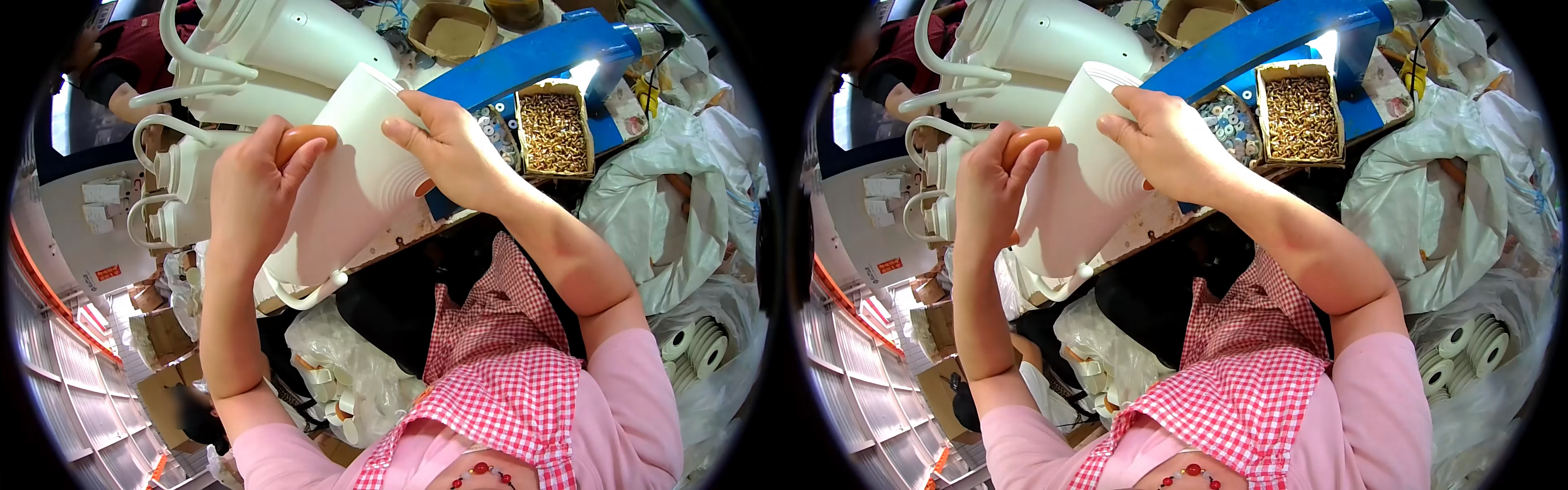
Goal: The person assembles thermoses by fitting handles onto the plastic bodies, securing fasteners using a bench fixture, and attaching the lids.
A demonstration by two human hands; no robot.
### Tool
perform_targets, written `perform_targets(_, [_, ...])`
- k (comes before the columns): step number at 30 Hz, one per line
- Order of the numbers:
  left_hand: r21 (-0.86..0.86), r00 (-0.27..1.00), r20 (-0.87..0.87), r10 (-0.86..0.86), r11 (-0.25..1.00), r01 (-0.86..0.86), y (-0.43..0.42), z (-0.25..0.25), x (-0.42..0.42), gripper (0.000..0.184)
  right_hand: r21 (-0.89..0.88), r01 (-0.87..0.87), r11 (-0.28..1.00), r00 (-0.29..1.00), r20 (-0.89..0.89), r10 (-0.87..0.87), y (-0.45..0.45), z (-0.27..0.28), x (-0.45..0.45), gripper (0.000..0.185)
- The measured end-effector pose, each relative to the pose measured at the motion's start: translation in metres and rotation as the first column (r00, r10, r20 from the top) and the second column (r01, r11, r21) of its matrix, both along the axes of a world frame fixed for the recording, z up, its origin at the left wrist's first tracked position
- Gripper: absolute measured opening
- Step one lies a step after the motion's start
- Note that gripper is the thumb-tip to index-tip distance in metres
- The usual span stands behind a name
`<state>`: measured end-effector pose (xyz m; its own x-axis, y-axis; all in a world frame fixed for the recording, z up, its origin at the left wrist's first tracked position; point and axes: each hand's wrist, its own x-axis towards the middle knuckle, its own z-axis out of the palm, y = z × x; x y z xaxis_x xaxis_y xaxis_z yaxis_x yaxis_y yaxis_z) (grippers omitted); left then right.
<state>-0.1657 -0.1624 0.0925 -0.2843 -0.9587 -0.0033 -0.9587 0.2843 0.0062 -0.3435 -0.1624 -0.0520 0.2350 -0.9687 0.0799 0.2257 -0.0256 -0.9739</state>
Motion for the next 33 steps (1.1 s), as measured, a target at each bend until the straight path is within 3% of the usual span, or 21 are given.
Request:
perform_targets(10, [0.010,0.997,-0.080,0.015,1.000,-0.014,0.000,-0.008,0.000,0.033,-0.003,0.031,1.000,0.998,-0.055,-0.031,-0.001,-0.004,-0.001,0.032])
perform_targets(11, [-0.041,0.999,-0.050,-0.010,0.999,0.008,0.000,-0.009,0.002,0.031,-0.061,0.065,0.996,0.995,-0.077,-0.070,-0.004,-0.009,0.001,0.031])
perform_targets(12, [-0.072,0.997,-0.050,-0.058,0.996,0.054,-0.001,-0.016,0.000,0.028,-0.103,0.118,0.988,0.983,-0.129,-0.131,0.000,-0.012,-0.006,0.030])
perform_targets(13, [0.001,0.970,-0.239,-0.032,0.999,0.033,-0.003,-0.025,0.001,0.020,-0.052,0.067,0.996,0.963,-0.258,-0.078,0.004,-0.009,-0.015,0.032])
perform_targets(14, [0.067,0.967,-0.252,-0.045,0.996,0.064,-0.002,-0.020,-0.007,0.015,-0.333,0.072,0.940,0.915,-0.354,-0.195,0.005,-0.027,-0.013,0.029])
perform_targets(15, [0.052,0.943,-0.326,-0.069,0.994,0.091,0.000,-0.019,0.001,0.016,-0.248,0.053,0.967,0.904,-0.400,-0.152,0.008,-0.004,-0.016,0.026])
perform_targets(16, [0.049,0.980,-0.196,-0.027,0.998,0.037,0.003,-0.012,-0.001,0.019,-0.220,0.080,0.972,0.929,-0.337,-0.153,0.006,-0.005,-0.010,0.028])
perform_targets(19, [0.043,0.978,-0.205,-0.031,0.998,0.041,0.009,-0.011,0.006,0.023,-0.151,0.045,0.988,0.981,-0.182,-0.072,0.011,0.000,-0.018,0.029])
perform_targets(21, [0.132,0.997,-0.056,0.050,0.990,-0.042,0.006,-0.001,-0.008,0.029,-0.185,0.178,0.967,0.967,-0.147,-0.206,0.027,0.000,-0.033,0.029])
perform_targets(22, [0.184,0.993,-0.108,0.043,0.983,-0.023,-0.006,-0.008,0.026,0.032,-0.203,0.275,0.940,0.946,-0.118,-0.303,0.035,0.000,-0.017,0.031])
perform_targets(24, [0.148,0.993,-0.116,-0.019,0.988,0.036,0.000,-0.004,0.048,0.032,-0.453,0.517,0.726,0.828,0.048,-0.559,0.068,-0.012,-0.047,0.036])
perform_targets(25, [0.108,0.992,-0.106,-0.067,0.991,0.079,0.014,-0.002,0.055,0.032,-0.486,0.561,0.670,0.786,0.059,-0.616,0.101,-0.018,-0.079,0.034])
perform_targets(26, [0.080,0.994,-0.109,-0.013,0.997,0.022,0.033,0.005,0.061,0.035,-0.526,0.614,0.588,0.666,-0.055,-0.744,0.137,-0.027,-0.121,0.032])
perform_targets(27, [0.051,0.993,-0.113,0.043,0.998,-0.037,0.052,0.012,0.070,0.038,-0.444,0.732,0.517,0.616,0.106,-0.781,0.167,-0.046,-0.153,0.026])
perform_targets(28, [0.117,0.978,-0.185,0.092,0.991,-0.071,0.067,0.016,0.098,0.037,-0.625,0.685,0.375,0.382,-0.130,-0.915,0.210,-0.067,-0.211,0.021])
perform_targets(29, [0.198,0.956,-0.252,0.151,0.975,-0.102,0.077,0.016,0.116,0.037,-0.533,0.777,0.337,0.279,-0.188,-0.942,0.256,-0.091,-0.261,0.019])
perform_targets(30, [0.227,0.934,-0.329,0.142,0.972,-0.068,0.101,0.017,0.107,0.037,-0.448,0.881,0.150,0.031,-0.262,-0.965,0.292,-0.112,-0.298,0.020])
perform_targets(31, [0.251,0.906,-0.400,0.137,0.967,-0.035,0.135,0.020,0.089,0.038,-0.417,0.908,0.036,-0.110,-0.321,-0.941,0.350,-0.163,-0.358,0.019])
perform_targets(32, [0.239,0.887,-0.423,0.184,0.967,-0.087,0.157,0.015,0.074,0.038,-0.378,0.925,0.036,-0.200,-0.564,-0.801,0.408,-0.188,-0.396,0.018])
perform_targets(33, [0.227,0.866,-0.445,0.229,0.964,-0.139,0.181,0.007,0.064,0.038,-0.276,0.959,0.069,-0.196,-0.815,-0.545,0.459,-0.203,-0.415,0.022])
